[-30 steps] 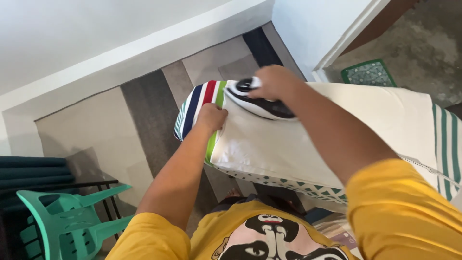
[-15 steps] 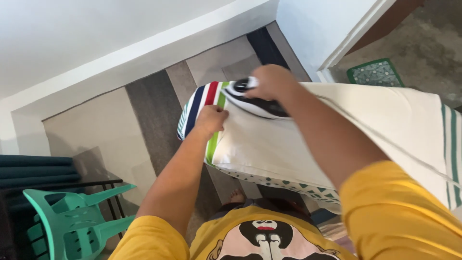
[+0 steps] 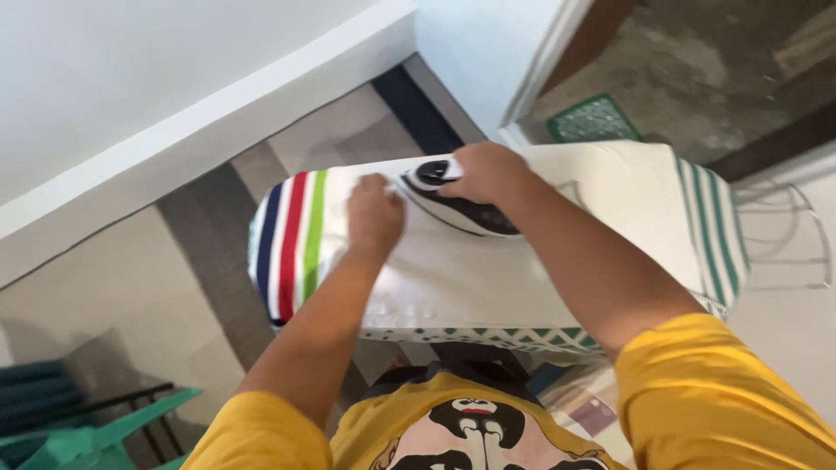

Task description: The recorder irons a white t-shirt on an ironing board using a steam iron.

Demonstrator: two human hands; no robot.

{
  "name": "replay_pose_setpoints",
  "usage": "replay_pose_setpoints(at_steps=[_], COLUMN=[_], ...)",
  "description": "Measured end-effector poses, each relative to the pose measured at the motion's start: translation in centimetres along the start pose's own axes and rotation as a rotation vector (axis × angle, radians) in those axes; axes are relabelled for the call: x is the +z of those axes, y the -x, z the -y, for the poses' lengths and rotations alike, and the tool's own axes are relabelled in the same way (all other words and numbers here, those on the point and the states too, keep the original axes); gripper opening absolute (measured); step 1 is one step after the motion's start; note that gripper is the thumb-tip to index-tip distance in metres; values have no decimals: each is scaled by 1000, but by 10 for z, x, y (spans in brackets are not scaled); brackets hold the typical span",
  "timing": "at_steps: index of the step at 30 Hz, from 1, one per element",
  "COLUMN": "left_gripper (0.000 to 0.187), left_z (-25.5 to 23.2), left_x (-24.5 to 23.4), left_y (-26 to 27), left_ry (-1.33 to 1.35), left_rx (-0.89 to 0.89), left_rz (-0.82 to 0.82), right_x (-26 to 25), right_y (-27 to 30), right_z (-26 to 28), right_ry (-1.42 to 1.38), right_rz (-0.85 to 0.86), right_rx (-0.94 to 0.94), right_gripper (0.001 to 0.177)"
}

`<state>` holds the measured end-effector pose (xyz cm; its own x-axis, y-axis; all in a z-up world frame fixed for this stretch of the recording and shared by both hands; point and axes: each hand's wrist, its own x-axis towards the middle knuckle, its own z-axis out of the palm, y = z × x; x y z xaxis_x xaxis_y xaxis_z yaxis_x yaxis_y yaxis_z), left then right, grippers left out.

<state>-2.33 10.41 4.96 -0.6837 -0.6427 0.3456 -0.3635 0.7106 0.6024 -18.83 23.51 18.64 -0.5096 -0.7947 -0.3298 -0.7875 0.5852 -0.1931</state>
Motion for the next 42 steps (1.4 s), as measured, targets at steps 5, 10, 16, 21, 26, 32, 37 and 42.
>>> replay_pose_setpoints(at_steps=[5, 10, 16, 21, 26, 32, 37, 42], left_gripper=[43, 69, 70, 70, 69, 69, 67, 66], left_z=[-72, -101, -103, -100, -84, -76, -66, -22], left_x=[72, 71, 71, 71, 62, 58, 56, 15], left_y=[0, -3, -3, 0, 9, 13, 26, 52], left_ry=[-59, -325, -345, -340, -312, -292, -303, -305], left_rx=[168, 213, 193, 197, 195, 227, 196, 217], left_rz=[368, 665, 668, 641, 592, 562, 543, 465], right_x=[2, 9, 0, -17, 39, 32, 37, 41], right_y=[52, 98, 108, 125, 156, 205, 218, 208], right_z=[-100, -205, -280, -254, -207, -67, -71, -132], right_ry=[-7, -116, -205, -234, -295, -120, -144, -74], right_rz=[-74, -216, -306, -40, -73, 111, 12, 32], right_rx=[209, 458, 845, 650, 329, 179, 85, 452], right_gripper=[62, 65, 63, 65, 62, 56, 49, 64])
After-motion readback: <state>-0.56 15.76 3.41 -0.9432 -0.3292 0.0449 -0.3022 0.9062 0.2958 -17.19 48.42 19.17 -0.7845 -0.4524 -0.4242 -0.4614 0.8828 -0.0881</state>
